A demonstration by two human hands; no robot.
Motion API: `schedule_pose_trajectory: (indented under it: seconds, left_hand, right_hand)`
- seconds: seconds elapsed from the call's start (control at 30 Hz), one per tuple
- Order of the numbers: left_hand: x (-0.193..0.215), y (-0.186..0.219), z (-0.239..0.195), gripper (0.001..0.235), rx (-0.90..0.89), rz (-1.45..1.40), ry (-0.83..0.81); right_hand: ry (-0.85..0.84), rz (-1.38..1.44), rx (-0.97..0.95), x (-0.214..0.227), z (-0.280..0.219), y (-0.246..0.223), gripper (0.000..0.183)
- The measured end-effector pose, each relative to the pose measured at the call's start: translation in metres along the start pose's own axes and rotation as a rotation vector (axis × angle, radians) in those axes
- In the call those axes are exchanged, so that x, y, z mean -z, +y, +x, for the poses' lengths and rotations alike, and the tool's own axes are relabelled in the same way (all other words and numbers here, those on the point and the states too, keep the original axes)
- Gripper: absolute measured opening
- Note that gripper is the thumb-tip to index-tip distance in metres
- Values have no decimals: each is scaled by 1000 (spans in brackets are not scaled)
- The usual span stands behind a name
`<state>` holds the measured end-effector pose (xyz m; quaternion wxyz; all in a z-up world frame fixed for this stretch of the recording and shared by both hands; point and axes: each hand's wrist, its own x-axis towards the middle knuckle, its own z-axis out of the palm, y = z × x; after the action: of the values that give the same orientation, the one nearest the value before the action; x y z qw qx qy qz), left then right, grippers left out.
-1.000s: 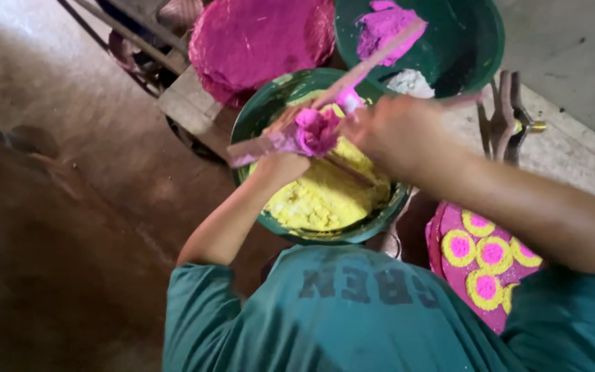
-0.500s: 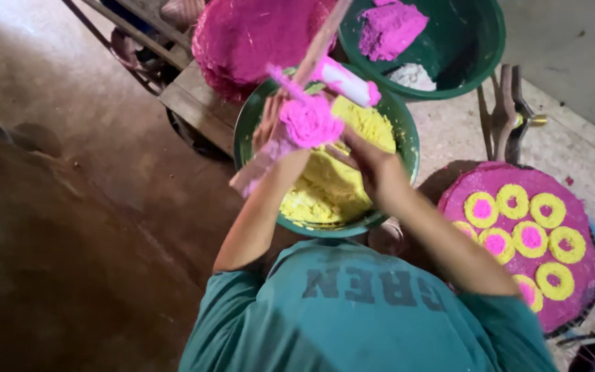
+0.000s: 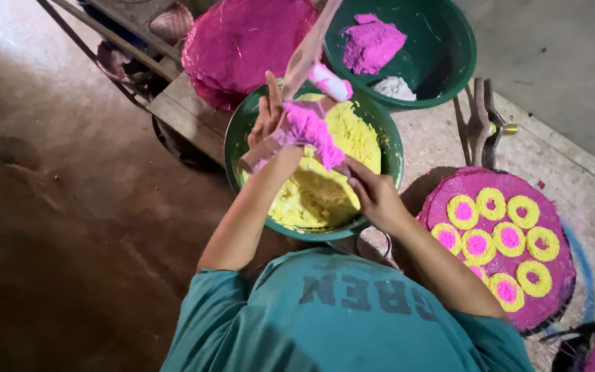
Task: The person uses a wooden press to scoop yellow dough from a green basin and form ring shapes onto a pink glittery tray. They repeat this process to fill the tray with multiple yellow dough rings.
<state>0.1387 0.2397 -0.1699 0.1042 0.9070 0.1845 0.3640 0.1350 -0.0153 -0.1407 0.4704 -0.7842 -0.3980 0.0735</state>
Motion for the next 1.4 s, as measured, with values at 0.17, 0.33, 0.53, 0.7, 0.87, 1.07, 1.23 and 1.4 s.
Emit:
schedule_pose_trajectory:
  seconds: [0.17,0.33,0.53,0.7,0.87,1.07,1.23,1.4]
  left_hand:
    - [35,-19,-8,77,-129,-260,-10]
    - [41,12,-17,59,-113,81,-784]
    - [26,19,-53,53,-654,-184,-487]
    - [42,-13,-68,37,-9,-616,-889]
    - [47,-2,-30,33,-194,-513,-768]
    - [46,21,-53,47,-446,-498,-575]
    - [48,-8,-47,59,-125,-475,-682]
    - [58,-16,-36,72,-422,-539,-290]
  right_hand:
    - [-148,-248,-292,54,-11,-33,37]
    - [-418,-693,-55,118,51,-90,33]
    - [-407,-1566,419,42,26,-123,34]
    - [-446,-1428,398,79,3,-145,15]
    - [-399,-1310,320,115,5,-170,40]
    - [-427,-1403,431,38,12,-109,26]
    - [-429,-1210,164,98,38,-205,9]
    - [-452,-1218,272,92,46,-202,14]
